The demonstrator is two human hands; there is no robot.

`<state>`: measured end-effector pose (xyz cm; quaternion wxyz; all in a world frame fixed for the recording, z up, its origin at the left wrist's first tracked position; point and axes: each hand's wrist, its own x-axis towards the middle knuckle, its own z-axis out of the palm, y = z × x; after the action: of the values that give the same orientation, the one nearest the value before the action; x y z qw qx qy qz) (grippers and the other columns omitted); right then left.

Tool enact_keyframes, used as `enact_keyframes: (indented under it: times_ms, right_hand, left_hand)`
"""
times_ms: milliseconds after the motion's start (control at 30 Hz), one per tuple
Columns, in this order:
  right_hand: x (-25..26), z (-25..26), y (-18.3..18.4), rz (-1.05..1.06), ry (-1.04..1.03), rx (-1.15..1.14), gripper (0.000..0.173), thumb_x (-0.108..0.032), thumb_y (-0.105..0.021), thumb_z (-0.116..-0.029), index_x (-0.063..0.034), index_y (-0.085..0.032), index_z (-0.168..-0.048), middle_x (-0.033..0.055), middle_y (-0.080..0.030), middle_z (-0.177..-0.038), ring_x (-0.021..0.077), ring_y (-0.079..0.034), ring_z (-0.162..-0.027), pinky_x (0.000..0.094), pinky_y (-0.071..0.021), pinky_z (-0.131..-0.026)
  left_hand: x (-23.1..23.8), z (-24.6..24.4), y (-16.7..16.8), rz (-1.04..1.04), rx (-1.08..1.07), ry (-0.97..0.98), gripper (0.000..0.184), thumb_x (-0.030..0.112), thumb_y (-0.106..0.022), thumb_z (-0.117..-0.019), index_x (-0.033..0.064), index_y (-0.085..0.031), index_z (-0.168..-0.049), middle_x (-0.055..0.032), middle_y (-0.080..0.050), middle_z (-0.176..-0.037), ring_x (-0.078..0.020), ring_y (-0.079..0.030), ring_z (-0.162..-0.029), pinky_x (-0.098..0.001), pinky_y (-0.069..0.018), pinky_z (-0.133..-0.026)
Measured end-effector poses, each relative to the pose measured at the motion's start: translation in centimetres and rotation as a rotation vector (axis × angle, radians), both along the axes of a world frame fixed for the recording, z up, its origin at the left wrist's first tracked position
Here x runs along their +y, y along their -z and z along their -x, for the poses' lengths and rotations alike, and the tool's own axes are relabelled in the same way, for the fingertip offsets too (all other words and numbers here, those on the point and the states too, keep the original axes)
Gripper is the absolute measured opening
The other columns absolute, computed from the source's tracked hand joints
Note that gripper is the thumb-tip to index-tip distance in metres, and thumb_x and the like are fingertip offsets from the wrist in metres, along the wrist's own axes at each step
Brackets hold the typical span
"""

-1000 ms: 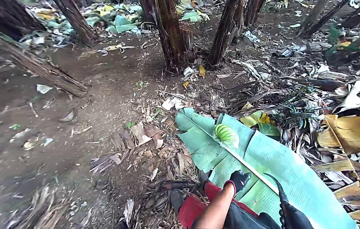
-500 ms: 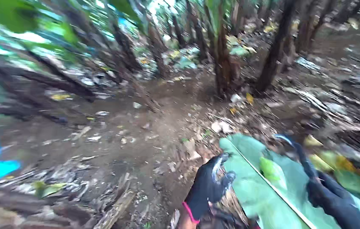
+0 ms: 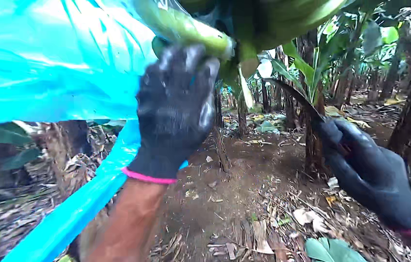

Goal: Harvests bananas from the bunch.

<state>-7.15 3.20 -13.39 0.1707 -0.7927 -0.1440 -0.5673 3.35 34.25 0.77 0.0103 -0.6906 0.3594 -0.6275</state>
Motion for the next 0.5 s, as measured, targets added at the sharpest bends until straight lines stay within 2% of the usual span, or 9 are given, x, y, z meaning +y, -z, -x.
enact_keyframes:
  times_ms: [100, 167, 233, 267, 333, 433, 500]
  right_hand:
    - [1.3, -2.3, -3.9, 0.016, 0.044, -0.068, 0.049, -0.025, -0.053, -0.1025, -0.0133, -0.049, -0.15, 0.0092, -0.071, -0.095, 0.0197, -0.066, -0.069, 0.0437, -0.0552, -0.055]
    - [1.6, -3.8, -6.1, 0.028, 0.079, -0.077, 0.051, -0.024, -0.054, -0.1005, -0.0141, -0.05, -0.15, 0.0093, -0.072, -0.097, 0.0216, -0.067, -0.068, 0.0472, -0.055, -0.054]
    - [1.7, -5.1, -7.6, 0.065, 0.123, -0.068, 0.05, -0.023, -0.053, -0.1025, -0.0143, -0.048, -0.152, 0.0116, -0.073, -0.105, 0.0264, -0.07, -0.074, 0.052, -0.0565, -0.056]
    - [1.6, -5.6, -8.2, 0.093, 0.144, -0.067, 0.05, -0.022, -0.051, -0.1027, -0.0148, -0.047, -0.152, 0.0123, -0.073, -0.107, 0.028, -0.071, -0.075, 0.0528, -0.0561, -0.056]
    - [1.7, -6.3, -9.0, 0.144, 0.196, -0.051, 0.051, -0.02, -0.049, -0.1031, -0.016, -0.045, -0.154, 0.0133, -0.072, -0.108, 0.0306, -0.07, -0.072, 0.0538, -0.0548, -0.053]
    - [2.6, -6.4, -11.1, 0.203, 0.314, 0.026, 0.047, -0.023, -0.046, -0.1059, -0.0239, -0.045, -0.153, 0.014, -0.069, -0.096, 0.0352, -0.067, -0.067, 0.0559, -0.0513, -0.049]
    - [3.6, -5.7, -12.7, 0.238, 0.402, 0.095, 0.05, -0.021, -0.045, -0.1054, -0.0301, -0.043, -0.155, 0.014, -0.068, -0.09, 0.0368, -0.065, -0.063, 0.0564, -0.0491, -0.048]
  left_hand:
    - [0.4, -0.3, -5.8, -0.139, -0.086, -0.151, 0.065, 0.03, -0.061, -0.0918, 0.022, -0.046, -0.154, -0.0155, -0.043, -0.16, -0.05, -0.035, -0.146, -0.0715, -0.0326, -0.108]
    - [0.0, 0.0, -8.6, -0.248, -0.034, -0.205, 0.068, 0.031, -0.066, -0.086, 0.021, -0.05, -0.151, -0.0188, -0.051, -0.152, -0.0522, -0.042, -0.14, -0.0747, -0.0344, -0.106]
    - [-0.7, 0.5, -10.5, -0.314, -0.002, -0.26, 0.059, 0.021, -0.065, -0.0855, 0.0184, -0.055, -0.144, -0.02, -0.06, -0.137, -0.0504, -0.052, -0.128, -0.0722, -0.042, -0.096]
    - [-1.2, 0.7, -11.0, -0.326, 0.004, -0.292, 0.052, 0.013, -0.065, -0.0858, 0.0163, -0.058, -0.137, -0.0203, -0.062, -0.13, -0.05, -0.056, -0.121, -0.0711, -0.0455, -0.088]
    - [-2.4, 0.6, -11.4, -0.32, 0.022, -0.354, 0.047, 0.004, -0.069, -0.0827, 0.013, -0.061, -0.128, -0.0207, -0.063, -0.123, -0.0486, -0.06, -0.113, -0.069, -0.0488, -0.081]
    - [-3.3, -0.2, -11.3, -0.298, 0.061, -0.386, 0.041, 0.005, -0.074, -0.0814, 0.0117, -0.063, -0.12, -0.0194, -0.063, -0.12, -0.0459, -0.061, -0.111, -0.0666, -0.0498, -0.081]
    - [-3.2, -1.0, -11.3, -0.297, 0.068, -0.338, 0.038, 0.008, -0.076, -0.0793, 0.0112, -0.065, -0.115, -0.0187, -0.065, -0.117, -0.0453, -0.063, -0.108, -0.0665, -0.0497, -0.078]
